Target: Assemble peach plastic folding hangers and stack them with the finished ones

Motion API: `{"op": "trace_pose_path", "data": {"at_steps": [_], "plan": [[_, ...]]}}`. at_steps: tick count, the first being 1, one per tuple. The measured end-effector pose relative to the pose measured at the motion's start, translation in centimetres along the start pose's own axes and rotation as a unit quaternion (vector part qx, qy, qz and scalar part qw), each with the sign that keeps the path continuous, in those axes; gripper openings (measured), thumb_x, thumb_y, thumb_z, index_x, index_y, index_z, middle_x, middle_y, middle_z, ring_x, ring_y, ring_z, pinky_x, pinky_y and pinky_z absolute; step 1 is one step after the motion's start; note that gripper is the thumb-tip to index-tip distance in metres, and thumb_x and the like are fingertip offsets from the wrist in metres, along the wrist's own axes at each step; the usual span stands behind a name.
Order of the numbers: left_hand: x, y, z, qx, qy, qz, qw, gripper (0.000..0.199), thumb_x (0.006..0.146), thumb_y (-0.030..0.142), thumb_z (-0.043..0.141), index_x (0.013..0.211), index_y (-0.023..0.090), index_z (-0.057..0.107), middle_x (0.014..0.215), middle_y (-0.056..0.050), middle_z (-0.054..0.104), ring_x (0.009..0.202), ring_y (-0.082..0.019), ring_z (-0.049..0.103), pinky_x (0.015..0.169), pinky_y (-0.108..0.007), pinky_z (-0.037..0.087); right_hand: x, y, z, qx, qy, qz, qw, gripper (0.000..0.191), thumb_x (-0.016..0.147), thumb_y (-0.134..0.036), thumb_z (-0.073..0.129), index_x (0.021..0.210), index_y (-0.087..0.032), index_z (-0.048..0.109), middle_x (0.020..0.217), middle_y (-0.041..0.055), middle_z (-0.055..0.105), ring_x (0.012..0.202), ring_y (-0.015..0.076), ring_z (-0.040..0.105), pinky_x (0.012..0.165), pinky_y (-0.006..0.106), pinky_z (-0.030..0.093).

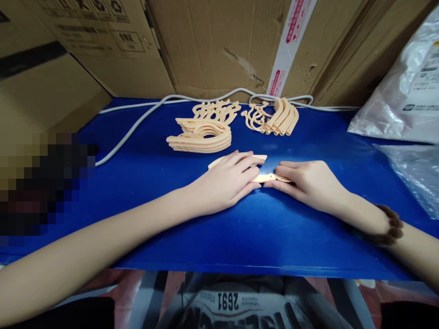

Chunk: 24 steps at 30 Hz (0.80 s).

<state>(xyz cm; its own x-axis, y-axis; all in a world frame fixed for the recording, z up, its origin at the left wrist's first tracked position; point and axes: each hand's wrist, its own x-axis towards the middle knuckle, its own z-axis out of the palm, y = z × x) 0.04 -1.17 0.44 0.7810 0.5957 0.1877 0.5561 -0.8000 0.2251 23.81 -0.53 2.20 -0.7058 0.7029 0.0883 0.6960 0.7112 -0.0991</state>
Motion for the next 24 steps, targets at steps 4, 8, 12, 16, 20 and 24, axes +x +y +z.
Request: {"op": "trace_pose_path", "data": {"at_steps": [4, 8, 12, 16, 20, 24], "plan": [[0.01, 0.03, -0.03, 0.001, 0.000, -0.001, 1.000, 0.029, 0.106, 0.032, 0.038, 0.112, 0.014, 0.060, 0.149, -0.012, 0.049, 0.143, -0.030, 0.038, 0.120, -0.050, 0.032, -0.07, -0.02, 0.04, 0.002, 0.003, 0.001, 1.000, 0.058, 0.103, -0.057, 0.024, 0.069, -0.019, 0.053, 0.068, 0.0032, 0.061, 0.056, 0.0132, 0.053, 0.055, 0.027, 0.026], [-0.01, 0.04, -0.08, -0.005, -0.005, -0.006, 1.000, 0.029, 0.106, 0.032, 0.038, 0.112, 0.013, 0.059, 0.150, -0.012, 0.048, 0.143, -0.030, 0.038, 0.120, -0.050, 0.031, -0.10, -0.03, 0.09, 0.003, 0.003, 0.002, 1.000, 0.058, 0.103, -0.057, 0.024, 0.070, -0.019, 0.053, 0.068, 0.0029, 0.060, 0.056, 0.0133, 0.053, 0.054, 0.027, 0.026], [-0.06, -0.03, -0.03, -0.014, -0.003, -0.005, 1.000, 0.028, 0.106, 0.031, 0.038, 0.115, 0.014, 0.059, 0.151, -0.011, 0.047, 0.143, -0.030, 0.037, 0.121, -0.050, 0.029, -0.03, -0.04, 0.09, 0.001, 0.003, 0.001, 1.000, 0.058, 0.103, -0.058, 0.024, 0.070, -0.019, 0.052, 0.067, 0.0027, 0.059, 0.057, 0.0136, 0.054, 0.054, 0.027, 0.026], [-0.09, -0.07, 0.07, -0.005, -0.003, -0.002, 1.000, 0.029, 0.106, 0.031, 0.037, 0.119, 0.014, 0.057, 0.151, -0.011, 0.047, 0.144, -0.030, 0.036, 0.121, -0.051, 0.029, 0.00, -0.02, 0.11, 0.003, -0.004, 0.001, 1.000, 0.058, 0.103, -0.057, 0.024, 0.071, -0.019, 0.053, 0.069, 0.0030, 0.059, 0.059, 0.0138, 0.055, 0.055, 0.027, 0.026], [-0.14, -0.01, 0.18, 0.020, 0.000, 0.004, 1.000, 0.033, 0.106, 0.030, 0.035, 0.123, 0.011, 0.056, 0.151, -0.013, 0.046, 0.143, -0.031, 0.037, 0.120, -0.051, 0.031, -0.01, -0.01, 0.20, 0.003, -0.004, 0.002, 1.000, 0.057, 0.103, -0.057, 0.025, 0.070, -0.019, 0.051, 0.068, 0.0027, 0.058, 0.058, 0.0135, 0.055, 0.055, 0.028, 0.025], [-0.18, 0.04, 0.31, 0.039, 0.005, 0.012, 0.999, 0.035, 0.106, 0.030, 0.033, 0.124, 0.009, 0.056, 0.150, -0.014, 0.047, 0.142, -0.032, 0.038, 0.119, -0.051, 0.032, 0.01, 0.00, 0.21, 0.009, 0.001, 0.001, 1.000, 0.057, 0.103, -0.057, 0.024, 0.069, -0.019, 0.051, 0.067, 0.0021, 0.057, 0.057, 0.0130, 0.054, 0.054, 0.028, 0.025]]}}
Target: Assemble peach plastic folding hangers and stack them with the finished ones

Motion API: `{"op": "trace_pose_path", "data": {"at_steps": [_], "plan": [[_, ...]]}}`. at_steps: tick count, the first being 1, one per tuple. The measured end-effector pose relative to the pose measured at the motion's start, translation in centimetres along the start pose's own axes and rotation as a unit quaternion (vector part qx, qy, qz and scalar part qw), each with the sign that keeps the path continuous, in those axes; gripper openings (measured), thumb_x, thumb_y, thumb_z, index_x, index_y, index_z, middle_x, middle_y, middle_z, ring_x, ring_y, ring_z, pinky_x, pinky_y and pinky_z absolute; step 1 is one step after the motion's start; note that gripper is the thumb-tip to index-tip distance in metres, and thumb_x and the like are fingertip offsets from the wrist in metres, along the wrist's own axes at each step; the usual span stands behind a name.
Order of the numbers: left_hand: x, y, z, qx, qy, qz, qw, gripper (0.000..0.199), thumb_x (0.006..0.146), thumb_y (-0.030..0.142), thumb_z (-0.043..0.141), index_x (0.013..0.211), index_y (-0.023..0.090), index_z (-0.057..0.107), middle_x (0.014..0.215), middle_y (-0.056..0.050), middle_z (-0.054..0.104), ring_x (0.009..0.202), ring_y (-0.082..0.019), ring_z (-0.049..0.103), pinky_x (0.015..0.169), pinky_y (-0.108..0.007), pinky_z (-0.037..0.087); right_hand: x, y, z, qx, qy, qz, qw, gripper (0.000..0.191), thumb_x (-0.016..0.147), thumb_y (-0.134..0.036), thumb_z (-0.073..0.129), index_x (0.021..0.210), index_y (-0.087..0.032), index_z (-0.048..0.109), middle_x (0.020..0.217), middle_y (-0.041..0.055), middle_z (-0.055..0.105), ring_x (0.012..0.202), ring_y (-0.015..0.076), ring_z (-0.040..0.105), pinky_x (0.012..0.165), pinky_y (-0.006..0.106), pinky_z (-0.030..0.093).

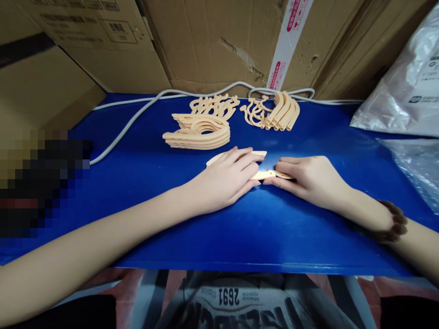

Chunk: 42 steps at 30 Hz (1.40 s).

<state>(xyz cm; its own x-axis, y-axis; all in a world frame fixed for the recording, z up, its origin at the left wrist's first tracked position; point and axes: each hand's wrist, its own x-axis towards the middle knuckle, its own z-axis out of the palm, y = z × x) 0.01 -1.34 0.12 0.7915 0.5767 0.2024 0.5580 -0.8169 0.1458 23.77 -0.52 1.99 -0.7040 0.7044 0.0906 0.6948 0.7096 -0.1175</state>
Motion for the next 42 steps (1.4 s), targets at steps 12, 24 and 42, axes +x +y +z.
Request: {"op": "trace_pose_path", "data": {"at_steps": [12, 24, 42], "plan": [[0.0, -0.1, 0.0, 0.010, -0.007, 0.006, 1.000, 0.031, 0.104, 0.029, 0.039, 0.119, 0.009, 0.058, 0.150, -0.015, 0.047, 0.142, -0.034, 0.038, 0.118, -0.052, 0.033, 0.0, 0.1, -0.1, 0.010, 0.004, -0.016, 1.000, 0.057, 0.101, -0.061, 0.032, 0.070, -0.019, 0.052, 0.066, 0.0016, 0.058, 0.056, 0.0124, 0.052, 0.053, 0.027, 0.024], [0.0, -0.3, 0.2, -0.029, 0.007, 0.006, 1.000, 0.030, 0.103, 0.027, 0.042, 0.128, 0.017, 0.058, 0.149, -0.011, 0.047, 0.142, -0.033, 0.038, 0.117, -0.054, 0.034, 0.0, 0.3, 0.0, -0.006, 0.012, -0.034, 0.999, 0.058, 0.102, -0.060, 0.029, 0.070, -0.018, 0.054, 0.066, 0.0013, 0.058, 0.056, 0.0127, 0.054, 0.053, 0.026, 0.026], [-0.1, 0.0, -0.8, -0.123, -0.006, -0.025, 0.992, 0.037, 0.101, 0.042, 0.048, 0.124, 0.015, 0.059, 0.151, -0.012, 0.045, 0.142, -0.031, 0.036, 0.118, -0.050, 0.031, -0.3, 0.0, -0.5, -0.055, 0.075, -0.164, 0.982, 0.040, 0.100, -0.040, 0.046, 0.067, -0.019, 0.053, 0.062, -0.0008, 0.051, 0.054, 0.0122, 0.045, 0.056, 0.027, 0.031]]}}
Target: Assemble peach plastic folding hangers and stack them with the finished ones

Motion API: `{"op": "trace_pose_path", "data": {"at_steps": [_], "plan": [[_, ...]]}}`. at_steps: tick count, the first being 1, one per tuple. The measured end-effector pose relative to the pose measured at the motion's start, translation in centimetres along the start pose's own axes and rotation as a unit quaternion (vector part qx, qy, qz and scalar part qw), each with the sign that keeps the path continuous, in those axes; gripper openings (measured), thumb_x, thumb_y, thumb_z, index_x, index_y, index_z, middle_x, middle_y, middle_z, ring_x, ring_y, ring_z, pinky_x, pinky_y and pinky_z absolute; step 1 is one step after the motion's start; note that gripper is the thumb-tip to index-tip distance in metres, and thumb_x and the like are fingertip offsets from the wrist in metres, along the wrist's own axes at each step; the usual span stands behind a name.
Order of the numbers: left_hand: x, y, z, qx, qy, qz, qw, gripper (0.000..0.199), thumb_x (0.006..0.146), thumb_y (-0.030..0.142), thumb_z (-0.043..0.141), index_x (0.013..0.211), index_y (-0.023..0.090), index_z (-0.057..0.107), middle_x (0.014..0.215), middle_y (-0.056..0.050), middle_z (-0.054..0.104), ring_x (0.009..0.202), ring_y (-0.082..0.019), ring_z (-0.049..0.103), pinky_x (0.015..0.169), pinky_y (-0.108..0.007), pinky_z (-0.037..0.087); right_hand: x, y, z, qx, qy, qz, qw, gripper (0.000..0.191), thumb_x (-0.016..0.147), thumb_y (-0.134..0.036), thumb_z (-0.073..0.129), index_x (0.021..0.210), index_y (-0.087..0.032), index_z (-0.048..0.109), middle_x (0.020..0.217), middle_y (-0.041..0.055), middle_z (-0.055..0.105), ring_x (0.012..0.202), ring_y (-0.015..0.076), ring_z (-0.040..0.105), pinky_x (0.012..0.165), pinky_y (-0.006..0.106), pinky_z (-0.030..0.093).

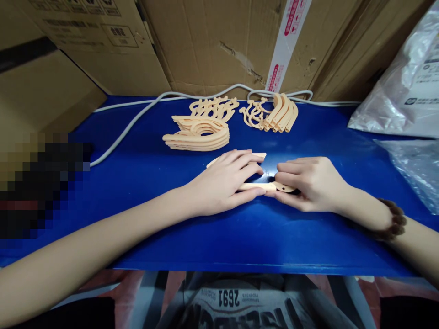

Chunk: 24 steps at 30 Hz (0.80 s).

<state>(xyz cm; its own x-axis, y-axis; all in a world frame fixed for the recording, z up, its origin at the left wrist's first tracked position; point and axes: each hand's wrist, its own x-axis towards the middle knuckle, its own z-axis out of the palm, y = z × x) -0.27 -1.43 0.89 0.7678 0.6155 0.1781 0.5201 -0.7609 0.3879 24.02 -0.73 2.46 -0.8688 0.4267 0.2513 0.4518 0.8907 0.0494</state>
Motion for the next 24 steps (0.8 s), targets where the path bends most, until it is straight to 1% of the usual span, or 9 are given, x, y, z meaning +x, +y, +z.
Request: {"op": "trace_pose_path", "data": {"at_steps": [2, 5, 10, 14, 17, 19, 20, 22, 24], "plan": [[0.0, 0.0, -0.1, -0.009, -0.003, -0.002, 1.000, 0.041, 0.099, 0.047, 0.053, 0.124, 0.015, 0.059, 0.152, -0.012, 0.045, 0.143, -0.031, 0.035, 0.118, -0.049, 0.032, -0.1, -0.1, 0.0, 0.005, 0.004, -0.016, 1.000, 0.038, 0.098, -0.038, 0.048, 0.066, -0.019, 0.053, 0.061, -0.0011, 0.050, 0.053, 0.0121, 0.044, 0.055, 0.027, 0.031], [0.0, 0.0, -0.1, -0.018, -0.005, -0.005, 1.000, 0.044, 0.096, 0.050, 0.056, 0.124, 0.016, 0.058, 0.153, -0.012, 0.044, 0.143, -0.030, 0.034, 0.117, -0.048, 0.031, -0.3, -0.2, 0.0, 0.035, -0.006, -0.022, 0.999, 0.037, 0.097, -0.038, 0.048, 0.066, -0.019, 0.052, 0.060, -0.0016, 0.050, 0.052, 0.0113, 0.043, 0.054, 0.027, 0.028], [0.1, -0.1, -0.1, -0.028, -0.002, -0.001, 1.000, 0.046, 0.095, 0.055, 0.057, 0.122, 0.018, 0.059, 0.153, -0.011, 0.044, 0.141, -0.031, 0.037, 0.116, -0.050, 0.033, -0.4, -0.3, -0.1, 0.096, -0.042, 0.000, 0.994, 0.039, 0.098, -0.041, 0.045, 0.067, -0.019, 0.053, 0.059, -0.0021, 0.051, 0.051, 0.0104, 0.043, 0.052, 0.028, 0.024], [0.1, -0.1, -0.1, -0.040, 0.000, 0.002, 0.999, 0.047, 0.093, 0.057, 0.059, 0.121, 0.019, 0.060, 0.152, -0.011, 0.045, 0.140, -0.030, 0.039, 0.114, -0.049, 0.034, -0.3, -0.5, -0.1, 0.134, -0.070, 0.017, 0.988, 0.037, 0.096, -0.042, 0.049, 0.067, -0.019, 0.055, 0.060, -0.0019, 0.052, 0.053, 0.0106, 0.045, 0.053, 0.029, 0.023], [0.2, 0.0, -0.2, -0.050, -0.005, -0.004, 0.999, 0.058, 0.085, 0.064, 0.066, 0.122, 0.020, 0.060, 0.152, -0.010, 0.046, 0.139, -0.031, 0.040, 0.113, -0.049, 0.035, -0.3, -0.8, -0.1, 0.157, -0.051, 0.010, 0.986, 0.036, 0.090, -0.039, 0.056, 0.060, -0.020, 0.049, 0.055, -0.0034, 0.047, 0.052, 0.0101, 0.042, 0.053, 0.028, 0.023], [0.2, 0.1, -0.4, -0.063, -0.009, -0.001, 0.998, 0.060, 0.084, 0.067, 0.065, 0.123, 0.021, 0.060, 0.152, -0.010, 0.046, 0.138, -0.031, 0.040, 0.113, -0.049, 0.035, -0.3, -1.1, -0.2, 0.178, -0.038, -0.003, 0.983, 0.039, 0.088, -0.039, 0.059, 0.057, -0.020, 0.044, 0.053, -0.0042, 0.043, 0.051, 0.0099, 0.040, 0.054, 0.028, 0.023], [0.2, 0.1, -0.5, -0.073, -0.010, 0.001, 0.997, 0.056, 0.088, 0.064, 0.062, 0.123, 0.021, 0.061, 0.151, -0.009, 0.047, 0.138, -0.030, 0.040, 0.113, -0.049, 0.034, -0.3, -1.4, -0.3, 0.189, -0.034, -0.009, 0.981, 0.043, 0.088, -0.043, 0.060, 0.056, -0.021, 0.042, 0.053, -0.0045, 0.042, 0.050, 0.0098, 0.039, 0.054, 0.028, 0.023], [0.2, -0.1, -0.5, -0.091, -0.008, 0.005, 0.996, 0.041, 0.097, 0.052, 0.055, 0.123, 0.021, 0.061, 0.150, -0.007, 0.049, 0.138, -0.027, 0.040, 0.115, -0.047, 0.033, -0.2, -1.8, -0.6, 0.207, -0.027, -0.025, 0.978, 0.053, 0.087, -0.055, 0.061, 0.053, -0.021, 0.037, 0.051, -0.0050, 0.040, 0.050, 0.0096, 0.036, 0.054, 0.028, 0.023], [0.2, -0.4, -0.4, -0.102, 0.003, 0.003, 0.995, 0.029, 0.099, 0.038, 0.054, 0.121, 0.021, 0.062, 0.148, -0.007, 0.051, 0.138, -0.024, 0.041, 0.116, -0.044, 0.032, -0.1, -2.3, -0.8, 0.213, -0.019, -0.036, 0.976, 0.059, 0.086, -0.063, 0.060, 0.052, -0.021, 0.036, 0.051, -0.0056, 0.038, 0.050, 0.0096, 0.034, 0.055, 0.029, 0.024]]}}
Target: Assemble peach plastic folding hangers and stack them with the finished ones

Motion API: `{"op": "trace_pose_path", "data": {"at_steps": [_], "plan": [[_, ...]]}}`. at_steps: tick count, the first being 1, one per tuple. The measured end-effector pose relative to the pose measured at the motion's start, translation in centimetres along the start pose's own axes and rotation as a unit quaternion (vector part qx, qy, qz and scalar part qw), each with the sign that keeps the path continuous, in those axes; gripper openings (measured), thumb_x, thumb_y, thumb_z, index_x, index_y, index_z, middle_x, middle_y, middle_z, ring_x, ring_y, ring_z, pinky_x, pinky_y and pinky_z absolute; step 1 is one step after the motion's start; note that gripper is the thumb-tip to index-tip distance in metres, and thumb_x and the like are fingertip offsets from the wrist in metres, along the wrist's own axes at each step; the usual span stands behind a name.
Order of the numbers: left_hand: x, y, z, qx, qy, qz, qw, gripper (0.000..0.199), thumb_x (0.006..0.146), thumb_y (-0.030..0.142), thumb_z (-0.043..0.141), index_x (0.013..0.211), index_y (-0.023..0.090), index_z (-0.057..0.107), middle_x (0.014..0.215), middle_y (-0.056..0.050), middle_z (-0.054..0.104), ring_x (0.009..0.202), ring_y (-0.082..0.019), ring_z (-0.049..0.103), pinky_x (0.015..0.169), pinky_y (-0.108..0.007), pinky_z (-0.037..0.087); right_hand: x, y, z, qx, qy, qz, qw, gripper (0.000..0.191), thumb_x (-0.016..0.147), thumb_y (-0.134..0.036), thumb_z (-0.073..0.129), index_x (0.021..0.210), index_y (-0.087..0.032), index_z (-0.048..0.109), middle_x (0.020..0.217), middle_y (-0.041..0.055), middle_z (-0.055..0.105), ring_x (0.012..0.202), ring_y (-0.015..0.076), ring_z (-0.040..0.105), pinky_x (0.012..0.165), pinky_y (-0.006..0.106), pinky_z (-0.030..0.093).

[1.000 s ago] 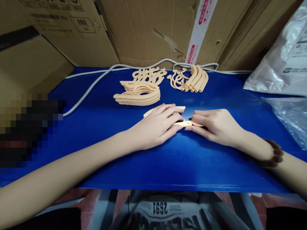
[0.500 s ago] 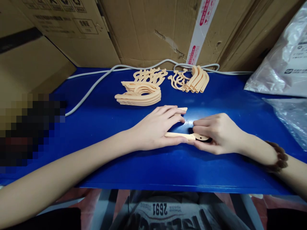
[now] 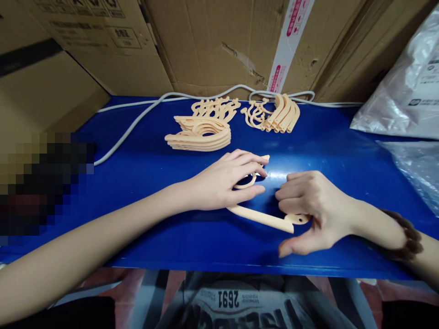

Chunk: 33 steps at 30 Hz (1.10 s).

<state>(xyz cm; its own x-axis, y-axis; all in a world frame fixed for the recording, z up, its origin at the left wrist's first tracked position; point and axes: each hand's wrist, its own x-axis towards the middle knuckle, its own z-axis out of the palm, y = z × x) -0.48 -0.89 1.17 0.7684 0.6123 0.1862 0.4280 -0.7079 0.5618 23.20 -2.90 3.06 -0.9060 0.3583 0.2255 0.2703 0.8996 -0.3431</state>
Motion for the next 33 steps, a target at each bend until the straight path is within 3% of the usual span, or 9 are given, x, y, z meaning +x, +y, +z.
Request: {"op": "trace_pose_path", "data": {"at_steps": [5, 10, 15, 19, 25, 33], "plan": [[0.1, -0.5, 0.3, -0.026, 0.011, -0.005, 1.000, 0.028, 0.089, 0.018, 0.060, 0.117, 0.020, 0.062, 0.148, -0.007, 0.051, 0.137, -0.024, 0.043, 0.115, -0.042, 0.034, 0.4, -0.4, 0.0, -0.043, 0.012, -0.021, 0.999, 0.053, 0.089, -0.060, 0.057, 0.055, -0.022, 0.042, 0.053, -0.0047, 0.041, 0.053, 0.0121, 0.036, 0.057, 0.031, 0.025], [0.1, -0.4, 0.5, -0.044, 0.035, -0.010, 0.998, 0.026, 0.091, 0.018, 0.056, 0.117, 0.018, 0.061, 0.147, -0.008, 0.051, 0.135, -0.022, 0.044, 0.115, -0.040, 0.035, 0.4, 0.2, -0.2, -0.117, 0.044, -0.031, 0.992, 0.047, 0.091, -0.060, 0.053, 0.064, -0.021, 0.054, 0.058, -0.0020, 0.048, 0.060, 0.0152, 0.041, 0.063, 0.033, 0.030], [0.0, -0.3, 0.5, -0.045, 0.047, -0.006, 0.998, 0.026, 0.093, 0.020, 0.054, 0.118, 0.019, 0.060, 0.144, -0.009, 0.053, 0.133, -0.023, 0.046, 0.113, -0.040, 0.036, 0.3, 0.7, -0.5, -0.160, 0.059, -0.027, 0.985, 0.038, 0.092, -0.055, 0.053, 0.078, -0.020, 0.061, 0.078, 0.0037, 0.063, 0.076, 0.0198, 0.052, 0.080, 0.041, 0.036], [0.1, -0.4, 0.6, -0.045, 0.050, -0.006, 0.998, 0.027, 0.094, 0.020, 0.054, 0.120, 0.019, 0.059, 0.143, -0.008, 0.053, 0.132, -0.022, 0.047, 0.113, -0.039, 0.036, 0.2, 0.8, -0.8, -0.206, 0.068, -0.030, 0.976, 0.034, 0.091, -0.053, 0.056, 0.082, -0.020, 0.062, 0.092, 0.0074, 0.066, 0.083, 0.0220, 0.054, 0.077, 0.040, 0.037], [0.1, -0.5, 0.7, -0.048, 0.071, -0.006, 0.996, 0.024, 0.094, 0.017, 0.053, 0.118, 0.019, 0.059, 0.144, -0.009, 0.050, 0.137, -0.021, 0.043, 0.116, -0.038, 0.033, 0.0, 0.7, -1.1, -0.277, 0.106, 0.031, 0.954, 0.033, 0.094, -0.051, 0.053, 0.083, -0.021, 0.062, 0.083, 0.0068, 0.065, 0.066, 0.0174, 0.050, 0.063, 0.035, 0.033], [-0.1, -0.4, 0.7, -0.040, 0.066, -0.004, 0.997, 0.026, 0.096, 0.019, 0.051, 0.121, 0.021, 0.057, 0.145, -0.009, 0.050, 0.140, -0.022, 0.040, 0.116, -0.041, 0.033, 0.2, 1.2, -0.9, -0.251, 0.080, 0.047, 0.964, 0.032, 0.099, -0.044, 0.048, 0.089, -0.018, 0.065, 0.085, 0.0058, 0.066, 0.067, 0.0153, 0.054, 0.063, 0.031, 0.037]]}}
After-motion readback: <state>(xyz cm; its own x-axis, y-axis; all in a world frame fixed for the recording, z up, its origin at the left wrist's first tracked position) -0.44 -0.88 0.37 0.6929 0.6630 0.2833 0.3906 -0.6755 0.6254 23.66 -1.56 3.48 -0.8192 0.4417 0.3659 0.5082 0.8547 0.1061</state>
